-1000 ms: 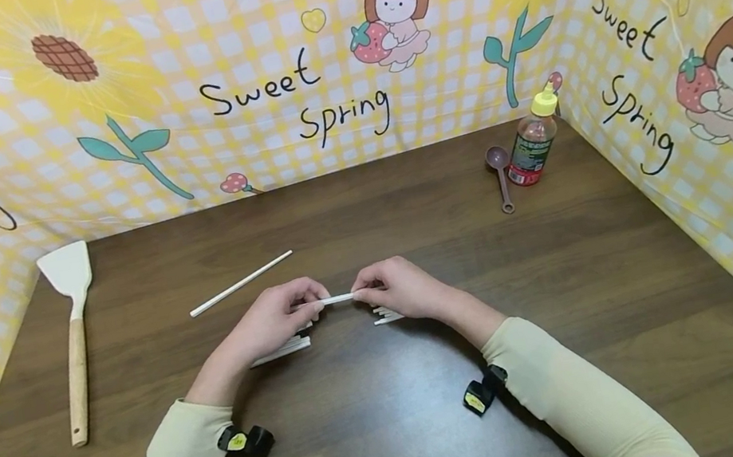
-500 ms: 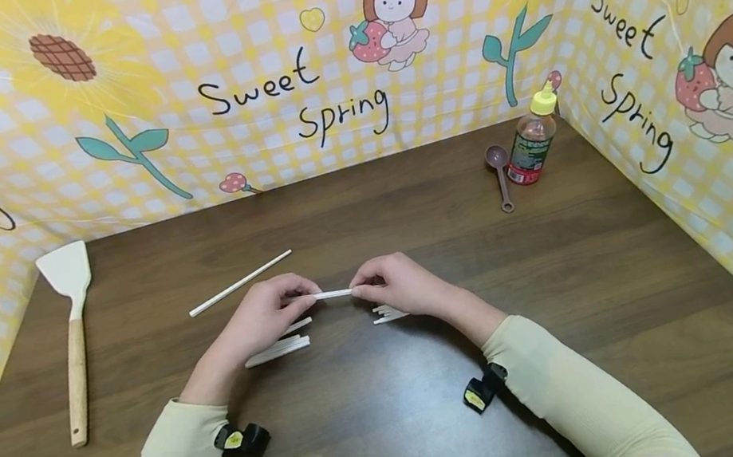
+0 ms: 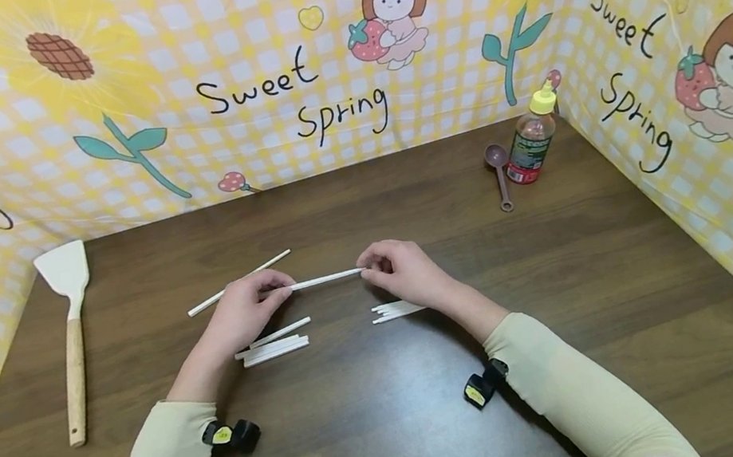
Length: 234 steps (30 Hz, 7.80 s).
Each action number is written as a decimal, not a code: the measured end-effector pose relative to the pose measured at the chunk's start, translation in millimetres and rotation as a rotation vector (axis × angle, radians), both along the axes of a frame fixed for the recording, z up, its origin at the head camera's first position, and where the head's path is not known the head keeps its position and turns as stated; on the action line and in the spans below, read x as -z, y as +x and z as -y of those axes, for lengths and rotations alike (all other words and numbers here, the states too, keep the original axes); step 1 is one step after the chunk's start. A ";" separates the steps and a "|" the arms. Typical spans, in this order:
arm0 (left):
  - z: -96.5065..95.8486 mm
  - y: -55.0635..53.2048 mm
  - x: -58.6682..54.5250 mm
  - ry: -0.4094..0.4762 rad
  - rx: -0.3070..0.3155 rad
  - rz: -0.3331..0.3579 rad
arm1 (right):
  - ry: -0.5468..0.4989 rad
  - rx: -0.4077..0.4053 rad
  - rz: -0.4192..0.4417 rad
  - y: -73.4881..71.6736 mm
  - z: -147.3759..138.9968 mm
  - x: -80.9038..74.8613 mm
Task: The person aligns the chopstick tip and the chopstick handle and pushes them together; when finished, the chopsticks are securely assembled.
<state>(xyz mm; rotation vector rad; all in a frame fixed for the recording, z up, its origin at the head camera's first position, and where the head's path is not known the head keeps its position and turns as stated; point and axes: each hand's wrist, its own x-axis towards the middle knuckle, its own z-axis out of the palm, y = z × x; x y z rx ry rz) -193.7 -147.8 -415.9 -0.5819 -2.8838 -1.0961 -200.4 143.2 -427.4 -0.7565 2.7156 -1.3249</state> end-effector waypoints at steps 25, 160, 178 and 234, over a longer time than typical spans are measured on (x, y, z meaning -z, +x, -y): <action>43.7 5.2 -4.8 -0.266 -0.237 -0.140 | -0.010 0.015 -0.006 1.5 -3.9 1.2; 18.1 9.8 -2.2 -0.052 0.125 0.121 | 0.064 -0.227 0.049 -2.6 -18.6 -14.4; 15.9 8.0 -0.1 0.042 0.101 0.100 | -0.018 -0.216 0.169 -0.3 -13.2 -12.6; 0.9 13.4 0.6 -0.023 0.189 0.119 | 0.117 -0.251 0.042 4.8 -5.0 -3.9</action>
